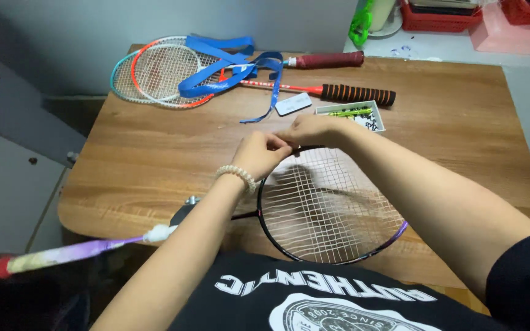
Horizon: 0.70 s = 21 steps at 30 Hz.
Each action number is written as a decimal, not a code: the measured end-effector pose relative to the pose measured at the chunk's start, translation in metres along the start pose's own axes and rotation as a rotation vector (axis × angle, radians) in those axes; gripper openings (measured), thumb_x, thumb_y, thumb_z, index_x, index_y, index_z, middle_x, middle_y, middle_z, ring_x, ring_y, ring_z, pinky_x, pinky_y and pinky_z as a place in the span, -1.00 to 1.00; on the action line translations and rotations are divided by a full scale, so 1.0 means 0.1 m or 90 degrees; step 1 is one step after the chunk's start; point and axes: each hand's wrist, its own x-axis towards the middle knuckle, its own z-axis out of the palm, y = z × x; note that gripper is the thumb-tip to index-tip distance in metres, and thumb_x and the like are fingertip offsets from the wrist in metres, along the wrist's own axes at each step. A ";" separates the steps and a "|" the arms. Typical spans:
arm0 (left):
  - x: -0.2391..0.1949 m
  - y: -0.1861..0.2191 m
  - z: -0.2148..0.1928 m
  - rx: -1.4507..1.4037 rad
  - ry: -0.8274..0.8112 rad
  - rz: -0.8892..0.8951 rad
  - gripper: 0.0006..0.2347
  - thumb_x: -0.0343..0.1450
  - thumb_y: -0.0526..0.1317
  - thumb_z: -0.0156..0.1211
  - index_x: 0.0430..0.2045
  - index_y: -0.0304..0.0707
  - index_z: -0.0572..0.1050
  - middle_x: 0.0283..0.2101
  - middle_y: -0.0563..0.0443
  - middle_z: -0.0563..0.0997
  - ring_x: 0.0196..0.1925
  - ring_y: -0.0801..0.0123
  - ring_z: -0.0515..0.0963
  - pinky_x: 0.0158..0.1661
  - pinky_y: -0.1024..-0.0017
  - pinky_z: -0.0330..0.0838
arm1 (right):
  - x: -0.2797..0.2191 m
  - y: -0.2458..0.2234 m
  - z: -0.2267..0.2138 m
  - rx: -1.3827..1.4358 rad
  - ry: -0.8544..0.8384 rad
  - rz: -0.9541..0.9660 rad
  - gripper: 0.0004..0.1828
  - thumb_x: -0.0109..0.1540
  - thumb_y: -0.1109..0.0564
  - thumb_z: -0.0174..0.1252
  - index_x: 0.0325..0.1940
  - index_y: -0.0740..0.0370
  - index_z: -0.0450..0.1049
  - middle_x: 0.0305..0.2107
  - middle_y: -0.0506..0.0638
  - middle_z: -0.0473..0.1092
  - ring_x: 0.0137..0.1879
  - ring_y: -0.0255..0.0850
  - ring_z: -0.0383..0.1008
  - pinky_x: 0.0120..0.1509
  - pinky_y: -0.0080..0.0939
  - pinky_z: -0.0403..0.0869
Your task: The person wraps blue grip tape around the handle of a badminton racket clamped in a vise. They then remove the racket and begin threading a string through the frame's grommets.
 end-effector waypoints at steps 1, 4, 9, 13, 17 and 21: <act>0.02 0.01 0.02 -0.002 0.006 0.014 -0.77 0.25 -0.09 0.37 -0.41 -0.26 0.70 -0.36 -0.14 0.74 -0.28 0.27 0.76 -0.15 0.35 0.59 | 0.04 0.02 0.01 0.003 0.020 0.012 -0.41 0.27 -0.28 0.08 -0.45 0.29 0.64 -0.51 0.03 0.53 -0.37 -0.25 0.43 -0.24 -0.17 0.40; 0.05 0.05 0.05 -0.007 0.019 0.028 -0.79 0.20 -0.11 0.42 -0.50 -0.28 0.67 -0.40 -0.10 0.73 -0.33 0.30 0.75 -0.20 0.37 0.60 | 0.23 0.17 0.10 0.058 0.044 0.027 -0.37 0.28 -0.30 0.03 -0.46 0.29 0.64 -0.53 0.08 0.54 -0.38 -0.19 0.47 -0.23 -0.15 0.42; -0.08 0.27 -0.06 -0.002 0.038 -0.016 -0.81 0.18 -0.13 0.45 -0.55 -0.27 0.66 -0.44 -0.07 0.73 -0.38 0.33 0.73 -0.24 0.39 0.58 | 0.52 0.36 0.24 -0.009 0.108 0.026 -0.25 0.31 -0.33 -0.13 -0.45 0.35 0.66 -0.49 0.20 0.59 -0.31 -0.09 0.60 -0.05 -0.12 0.50; -0.06 0.23 0.08 -0.033 0.078 -0.016 -0.79 0.19 -0.12 0.47 -0.54 -0.26 0.63 -0.46 -0.05 0.70 -0.41 0.34 0.70 -0.28 0.40 0.56 | 0.71 0.56 0.29 -0.084 0.213 0.010 -0.27 0.35 -0.25 -0.30 -0.34 0.30 0.66 -0.36 0.28 0.55 -0.22 0.04 0.50 0.02 0.04 0.40; 0.01 0.13 0.19 -0.061 0.127 -0.031 -0.80 0.19 -0.14 0.44 -0.53 -0.23 0.57 -0.48 -0.02 0.69 -0.42 0.36 0.69 -0.31 0.41 0.56 | 0.62 0.40 0.30 0.096 0.186 0.057 -0.27 0.34 -0.26 -0.25 -0.36 0.40 0.59 -0.38 0.28 0.56 -0.29 -0.03 0.57 -0.11 -0.02 0.49; 0.14 0.01 0.19 -0.062 0.159 -0.011 -0.78 0.20 -0.15 0.46 -0.54 -0.25 0.53 -0.50 -0.03 0.66 -0.44 0.33 0.67 -0.33 0.38 0.55 | 0.47 0.29 0.19 0.218 0.123 0.035 -0.44 0.29 -0.17 -0.13 -0.37 0.30 0.58 -0.45 0.08 0.54 -0.37 -0.15 0.53 -0.25 -0.13 0.50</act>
